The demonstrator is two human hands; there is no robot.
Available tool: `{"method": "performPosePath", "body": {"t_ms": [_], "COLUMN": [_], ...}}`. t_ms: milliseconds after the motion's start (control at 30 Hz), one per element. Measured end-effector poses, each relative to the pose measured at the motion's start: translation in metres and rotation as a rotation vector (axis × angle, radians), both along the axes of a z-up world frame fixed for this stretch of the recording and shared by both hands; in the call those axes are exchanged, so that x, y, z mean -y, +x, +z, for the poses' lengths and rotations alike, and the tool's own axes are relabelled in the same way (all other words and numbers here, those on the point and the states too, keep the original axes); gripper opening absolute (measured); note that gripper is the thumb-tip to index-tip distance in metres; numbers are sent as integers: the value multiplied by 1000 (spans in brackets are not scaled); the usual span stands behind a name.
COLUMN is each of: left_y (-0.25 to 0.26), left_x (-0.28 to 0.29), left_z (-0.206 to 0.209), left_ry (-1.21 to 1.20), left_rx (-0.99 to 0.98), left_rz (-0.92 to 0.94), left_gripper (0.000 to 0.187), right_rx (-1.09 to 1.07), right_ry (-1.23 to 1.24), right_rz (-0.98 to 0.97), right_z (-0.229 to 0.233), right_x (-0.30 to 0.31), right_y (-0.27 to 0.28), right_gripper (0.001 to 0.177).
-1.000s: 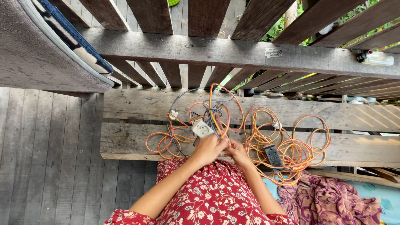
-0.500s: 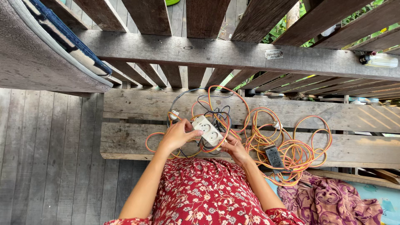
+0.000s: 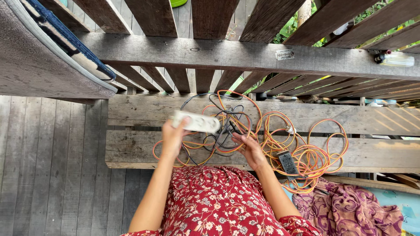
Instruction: The person unties and separates various power cables and extension cords by hand on a wooden bench, periodically picking up and moving white power strips.
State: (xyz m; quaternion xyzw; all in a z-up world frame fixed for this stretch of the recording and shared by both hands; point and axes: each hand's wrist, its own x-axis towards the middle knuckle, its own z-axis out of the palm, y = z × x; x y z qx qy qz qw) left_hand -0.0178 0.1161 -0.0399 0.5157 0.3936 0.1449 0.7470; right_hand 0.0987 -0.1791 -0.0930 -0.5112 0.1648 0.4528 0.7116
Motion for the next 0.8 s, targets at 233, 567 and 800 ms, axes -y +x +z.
{"method": "performPosePath", "body": {"t_ms": [233, 567, 800], "left_y": [-24, -31, -46], "left_x": [-51, -13, 15], "left_z": [63, 118, 137], "left_ry": [21, -44, -11], "left_rx": [165, 287, 411], "left_rz": [201, -10, -269], "left_gripper": [38, 42, 39], "right_rx": [31, 292, 753], "right_ry": [-206, -636, -331], "right_rz": [6, 230, -27], "right_z": [-100, -88, 9], "right_x": [48, 41, 12], "right_y": [13, -14, -29], "right_gripper": [23, 42, 65]}}
